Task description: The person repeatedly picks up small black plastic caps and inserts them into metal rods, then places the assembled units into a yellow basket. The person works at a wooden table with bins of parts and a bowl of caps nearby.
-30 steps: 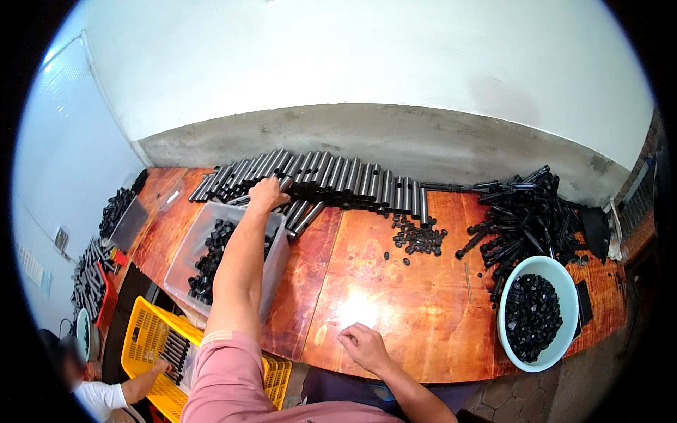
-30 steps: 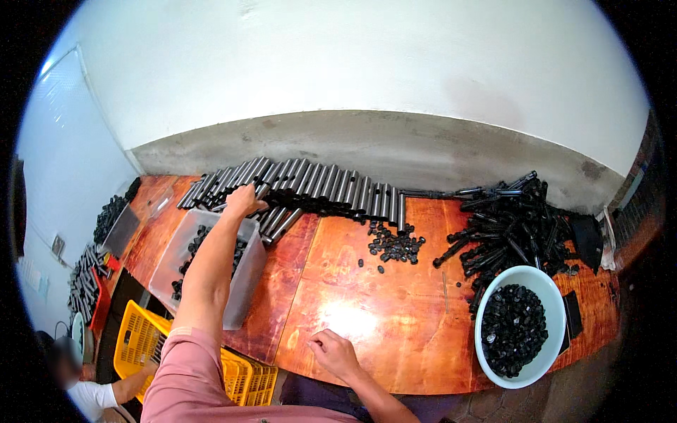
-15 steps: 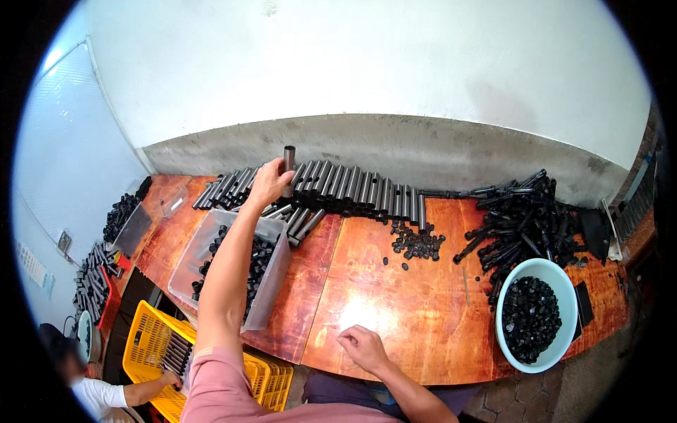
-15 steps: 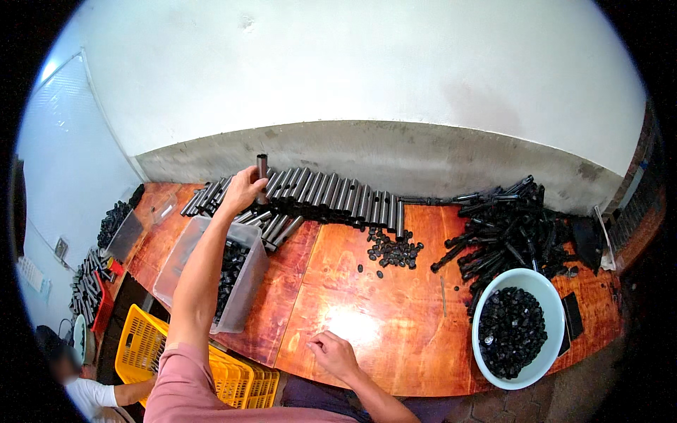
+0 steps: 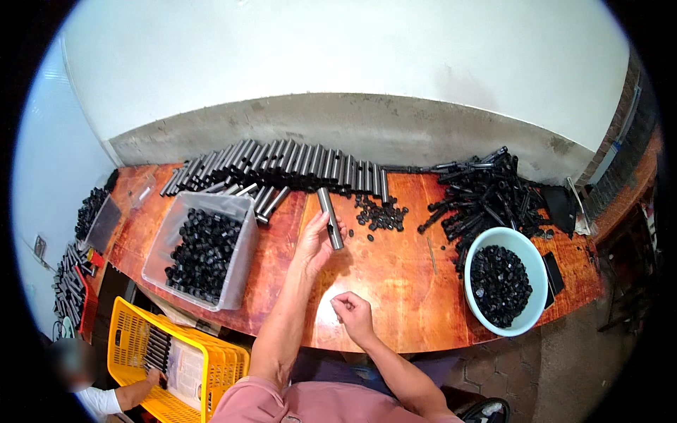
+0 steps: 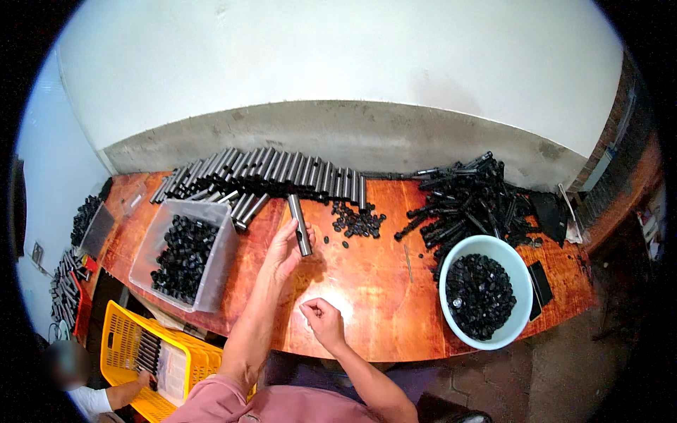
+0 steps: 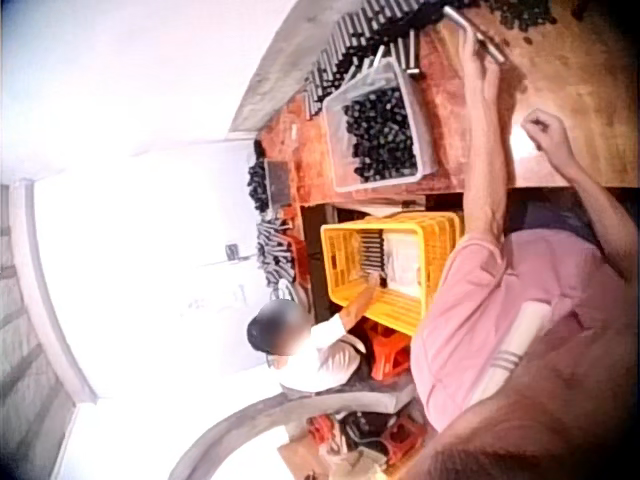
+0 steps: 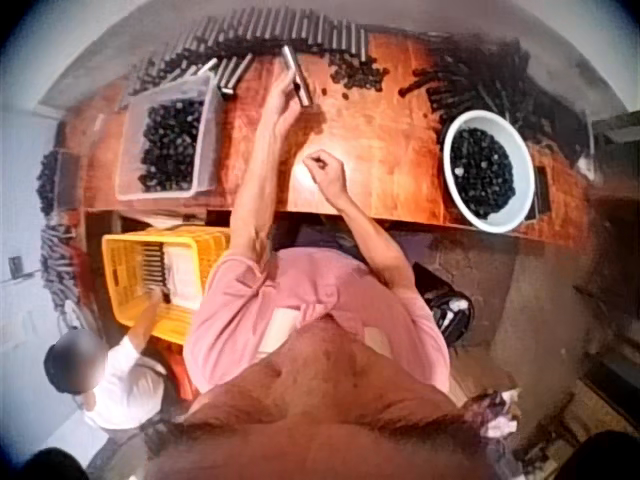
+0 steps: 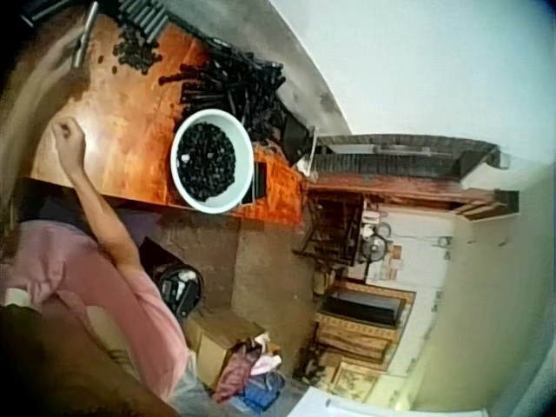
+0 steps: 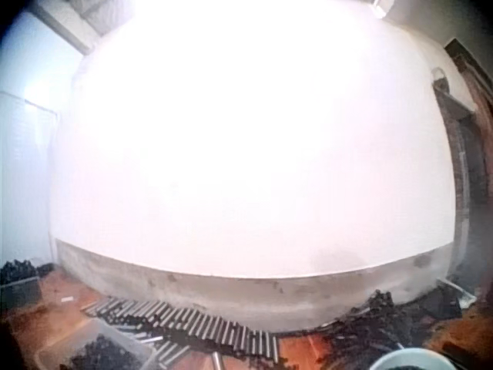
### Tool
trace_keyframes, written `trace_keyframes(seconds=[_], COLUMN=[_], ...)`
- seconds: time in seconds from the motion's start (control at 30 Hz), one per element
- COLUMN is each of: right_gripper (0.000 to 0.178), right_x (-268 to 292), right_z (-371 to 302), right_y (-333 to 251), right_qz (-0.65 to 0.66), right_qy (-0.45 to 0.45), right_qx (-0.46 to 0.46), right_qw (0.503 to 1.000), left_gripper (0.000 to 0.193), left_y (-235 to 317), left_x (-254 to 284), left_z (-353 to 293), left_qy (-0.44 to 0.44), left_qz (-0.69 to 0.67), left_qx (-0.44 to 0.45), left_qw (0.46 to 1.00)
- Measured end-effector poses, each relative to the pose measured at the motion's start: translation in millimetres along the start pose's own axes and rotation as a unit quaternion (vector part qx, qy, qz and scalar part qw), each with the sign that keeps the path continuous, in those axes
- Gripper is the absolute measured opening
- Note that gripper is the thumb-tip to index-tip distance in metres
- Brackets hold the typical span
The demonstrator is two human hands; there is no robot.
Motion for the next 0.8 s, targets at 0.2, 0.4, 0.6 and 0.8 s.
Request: trace_keyframes(seconds=[0.2,0.4,0.6,0.8], right_gripper=[0.029,0.031,0.025,0.026], right_x=[40,66,78,88], right_z=[-2,13,21,32], right_y=[-22,-52,-71,-84], right_qz=[0.127,0.19,0.187,0.173], right_qy=[0.104,0.121,0.13,0.061], right_qx=[0.074,0.044,0.04,-0.03], right_qw=[0.984,0.973,0.973,0.983], left_gripper=[0.021,0.031,0.044,0.065], left_y=[-69,-89,-78,-82], left_x=[-2,-4,-9,-26], left_z=[-44,-75,-87,-121], left_qy=[0.011,-0.028,-0.074,-0.266], left_qz=[-0.039,0.023,0.142,-0.034], left_qx=[0.032,0.036,0.048,0.191], left_qw=[0.999,0.999,0.986,0.944])
Point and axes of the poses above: each hand's wrist, its own z-axis towards the middle knuckle, its own x-axis out of the back of the hand, y = z × x, the point moved 9 cm from there along z, towards the middle knuckle, and after that the axes turned 12 degrees about z, right-handed, at the moved point
